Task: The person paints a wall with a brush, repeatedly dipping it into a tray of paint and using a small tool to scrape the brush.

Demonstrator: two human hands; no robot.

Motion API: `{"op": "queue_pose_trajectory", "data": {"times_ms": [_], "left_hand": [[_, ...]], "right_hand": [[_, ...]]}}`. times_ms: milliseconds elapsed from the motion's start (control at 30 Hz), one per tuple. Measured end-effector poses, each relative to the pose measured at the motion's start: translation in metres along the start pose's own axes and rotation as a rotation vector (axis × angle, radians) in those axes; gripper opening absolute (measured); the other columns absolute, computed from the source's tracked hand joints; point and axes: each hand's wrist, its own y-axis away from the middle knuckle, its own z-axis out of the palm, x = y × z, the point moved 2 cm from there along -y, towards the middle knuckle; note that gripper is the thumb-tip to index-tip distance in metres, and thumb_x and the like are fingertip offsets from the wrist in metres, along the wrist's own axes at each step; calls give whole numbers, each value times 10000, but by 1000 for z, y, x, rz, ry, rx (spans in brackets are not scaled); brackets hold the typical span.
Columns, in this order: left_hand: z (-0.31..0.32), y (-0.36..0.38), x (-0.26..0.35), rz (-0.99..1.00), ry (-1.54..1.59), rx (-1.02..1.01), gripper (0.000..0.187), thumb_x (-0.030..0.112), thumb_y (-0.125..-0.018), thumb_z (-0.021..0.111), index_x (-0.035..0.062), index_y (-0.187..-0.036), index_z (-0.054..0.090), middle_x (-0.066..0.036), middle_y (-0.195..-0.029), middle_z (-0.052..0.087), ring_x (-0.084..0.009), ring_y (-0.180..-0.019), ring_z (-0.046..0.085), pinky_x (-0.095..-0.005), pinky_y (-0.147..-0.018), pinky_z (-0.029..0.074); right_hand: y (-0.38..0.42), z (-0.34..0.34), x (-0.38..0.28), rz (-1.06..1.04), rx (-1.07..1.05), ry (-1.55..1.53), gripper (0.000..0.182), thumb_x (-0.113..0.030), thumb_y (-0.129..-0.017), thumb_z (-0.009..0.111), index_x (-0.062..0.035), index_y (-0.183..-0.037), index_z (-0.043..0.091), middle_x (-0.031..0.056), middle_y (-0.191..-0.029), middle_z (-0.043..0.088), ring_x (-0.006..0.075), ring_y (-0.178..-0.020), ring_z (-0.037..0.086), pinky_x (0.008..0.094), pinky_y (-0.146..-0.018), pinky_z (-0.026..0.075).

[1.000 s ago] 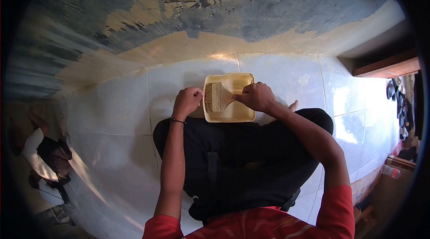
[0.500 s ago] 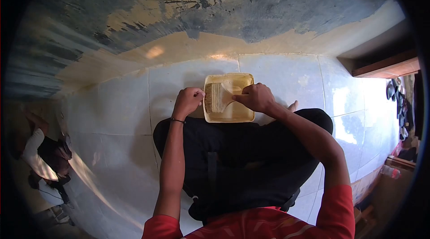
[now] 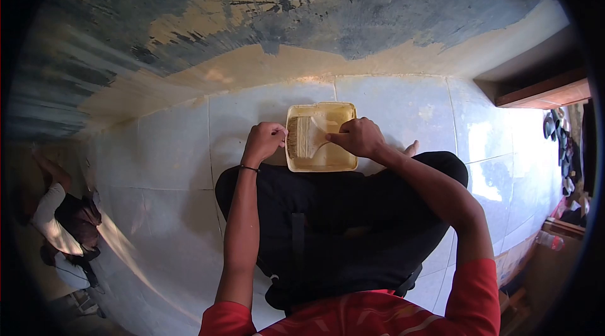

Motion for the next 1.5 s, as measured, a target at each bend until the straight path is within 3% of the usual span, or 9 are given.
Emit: {"op": "queue_pose_trajectory", "data": {"times_ms": [1500], "left_hand": [[2,-2,-4,-89,106,-42,194,155,-859,605,-28,-828,664,-45,-675,640,-79,-599,594,-220,-562,480]], "right_hand": [[2,1,-2,-57,78,37,475,-533,-803,582,-76,-722,682,138,-692,654,315,-692,644,410,-653,506]]}}
